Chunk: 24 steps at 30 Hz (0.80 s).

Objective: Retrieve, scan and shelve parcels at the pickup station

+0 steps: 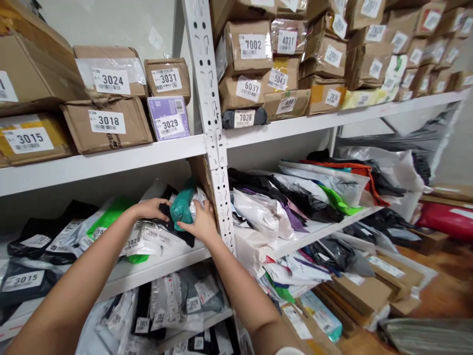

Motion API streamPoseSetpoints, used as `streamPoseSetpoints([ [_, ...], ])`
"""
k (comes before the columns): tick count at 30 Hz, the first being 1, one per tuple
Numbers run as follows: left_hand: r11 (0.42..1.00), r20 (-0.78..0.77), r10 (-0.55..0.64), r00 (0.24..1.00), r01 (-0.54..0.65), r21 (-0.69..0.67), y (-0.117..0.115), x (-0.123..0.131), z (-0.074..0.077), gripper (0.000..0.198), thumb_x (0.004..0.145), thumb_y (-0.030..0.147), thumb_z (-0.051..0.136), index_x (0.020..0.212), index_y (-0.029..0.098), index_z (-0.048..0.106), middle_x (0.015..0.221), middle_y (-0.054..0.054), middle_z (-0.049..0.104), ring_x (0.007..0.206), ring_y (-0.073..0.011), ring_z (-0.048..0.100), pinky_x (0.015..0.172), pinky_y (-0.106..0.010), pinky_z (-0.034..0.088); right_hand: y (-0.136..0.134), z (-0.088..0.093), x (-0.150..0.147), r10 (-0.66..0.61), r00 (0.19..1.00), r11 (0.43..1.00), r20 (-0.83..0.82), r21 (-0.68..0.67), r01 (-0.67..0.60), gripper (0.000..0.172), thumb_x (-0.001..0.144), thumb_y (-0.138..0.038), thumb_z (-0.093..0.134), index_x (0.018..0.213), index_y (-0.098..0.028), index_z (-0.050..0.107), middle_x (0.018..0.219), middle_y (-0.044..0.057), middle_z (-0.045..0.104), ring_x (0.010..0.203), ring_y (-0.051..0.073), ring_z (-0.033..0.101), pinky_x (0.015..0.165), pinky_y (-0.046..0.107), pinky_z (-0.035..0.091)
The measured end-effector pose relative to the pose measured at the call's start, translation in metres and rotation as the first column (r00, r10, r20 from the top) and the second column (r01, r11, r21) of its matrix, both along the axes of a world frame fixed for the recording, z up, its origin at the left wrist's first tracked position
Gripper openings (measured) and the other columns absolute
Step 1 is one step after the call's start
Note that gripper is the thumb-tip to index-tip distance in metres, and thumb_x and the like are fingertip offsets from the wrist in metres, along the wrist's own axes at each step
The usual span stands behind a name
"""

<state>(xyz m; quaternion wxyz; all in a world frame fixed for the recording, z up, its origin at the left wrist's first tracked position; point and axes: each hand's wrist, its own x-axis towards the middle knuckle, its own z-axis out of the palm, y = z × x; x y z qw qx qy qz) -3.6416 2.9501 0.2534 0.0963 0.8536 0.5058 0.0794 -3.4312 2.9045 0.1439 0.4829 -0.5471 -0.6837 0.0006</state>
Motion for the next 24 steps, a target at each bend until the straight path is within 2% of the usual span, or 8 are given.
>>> streamPoseSetpoints([
  [3, 0.99, -0.089, 0.097, 0.991, -0.087, 0.113, -0.013, 0.01, 0.004, 0.064, 0.074, 0.038, 0.071, 0.132, 0.017, 0.057, 0.13, -0.011, 0.065, 0.117, -0.0289, 0.062, 0.097, -0.033, 0.047, 0.003, -0.008, 0.004, 0.056, 0.998, 0.998, -0.003, 0.036, -0.056, 0.105, 0.064, -0.06, 0.078, 0.149, -0.019, 0.032, 0.143, 0.019, 0.034, 0.134, 0.039, 0.039, 0.109, 0.051, 0.038],
  [6, 0.939, -0.041, 0.191, 0.981, -0.171, 0.297, -0.029, 0.032, 0.01, 0.062, 0.094, 0.049, 0.036, 0.147, 0.017, 0.039, 0.146, -0.018, 0.05, 0.134, -0.036, 0.047, 0.109, -0.05, 0.035, 0.006, -0.015, 0.007, 0.101, 0.995, 0.994, -0.028, 0.047, -0.099, 0.117, 0.061, -0.063, 0.079, 0.154, -0.02, 0.021, 0.151, 0.02, 0.026, 0.142, 0.039, 0.031, 0.113, 0.05, 0.034],
  [9, 0.957, -0.015, 0.144, 0.99, -0.135, 0.257, -0.038, 0.054, 0.011, 0.072, 0.091, 0.065, 0.028, 0.154, 0.03, 0.024, 0.151, -0.011, 0.046, 0.136, -0.0362, 0.046, 0.108, -0.051, 0.036, 0.008, -0.018, 0.004, 0.089, 0.993, 0.995, -0.082, 0.041, -0.086, 0.115, 0.06, -0.063, 0.08, 0.15, -0.014, 0.028, 0.147, 0.022, 0.033, 0.137, 0.038, 0.037, 0.113, 0.051, 0.035],
  [14, 0.973, 0.128, 0.211, 0.969, -0.22, 0.066, -0.031, 0.058, -0.009, 0.07, 0.089, 0.051, 0.036, 0.154, 0.024, 0.028, 0.149, -0.01, 0.049, 0.131, -0.0294, 0.051, 0.103, -0.037, 0.042, 0.017, -0.029, -0.006, -0.02, 0.983, 0.995, -0.183, 0.092, 0.037, 0.106, 0.063, -0.067, 0.076, 0.143, -0.011, 0.036, 0.136, 0.023, 0.045, 0.129, 0.038, 0.047, 0.107, 0.051, 0.041],
  [17, 0.918, 0.137, 0.304, 0.943, -0.328, 0.223, -0.026, 0.053, -0.022, 0.062, 0.091, 0.043, 0.032, 0.147, 0.017, 0.041, 0.142, -0.016, 0.053, 0.133, -0.0324, 0.047, 0.108, -0.041, 0.036, 0.024, -0.038, -0.007, -0.042, 0.988, 0.985, -0.152, 0.157, 0.066, 0.099, 0.072, -0.074, 0.065, 0.141, -0.009, 0.037, 0.133, 0.023, 0.047, 0.128, 0.038, 0.047, 0.107, 0.052, 0.041],
  [20, 0.863, 0.004, 0.357, 0.934, -0.331, 0.381, -0.031, 0.051, -0.025, 0.057, 0.092, 0.046, 0.036, 0.134, 0.013, 0.056, 0.14, -0.019, 0.048, 0.135, -0.0411, 0.037, 0.109, -0.054, 0.031, 0.026, -0.041, -0.006, -0.058, 0.993, 0.975, -0.103, 0.208, 0.079, 0.104, 0.08, -0.077, 0.051, 0.149, -0.006, 0.02, 0.144, 0.026, 0.037, 0.137, 0.037, 0.037, 0.112, 0.054, 0.035],
  [22, 0.871, 0.0, 0.324, 0.946, -0.298, 0.391, -0.042, 0.046, -0.026, 0.061, 0.092, 0.051, 0.037, 0.135, 0.01, 0.053, 0.143, -0.017, 0.042, 0.138, -0.0427, 0.031, 0.11, -0.059, 0.027, 0.025, -0.045, -0.006, -0.073, 0.995, 0.968, -0.071, 0.235, 0.088, 0.102, 0.085, -0.075, 0.045, 0.151, -0.006, 0.008, 0.15, 0.026, 0.029, 0.143, 0.035, 0.029, 0.115, 0.055, 0.031],
  [24, 0.787, 0.115, 0.226, 0.967, -0.251, 0.563, -0.06, 0.035, -0.041, 0.064, 0.093, 0.051, 0.04, 0.141, 0.009, 0.046, 0.145, -0.015, 0.038, 0.14, -0.0411, 0.027, 0.112, -0.061, 0.022, 0.016, -0.061, -0.006, -0.086, 0.994, 0.959, -0.067, 0.263, 0.101, 0.091, 0.092, -0.068, 0.037, 0.151, -0.008, 0.003, 0.152, 0.024, 0.024, 0.146, 0.033, 0.023, 0.116, 0.056, 0.029],
])
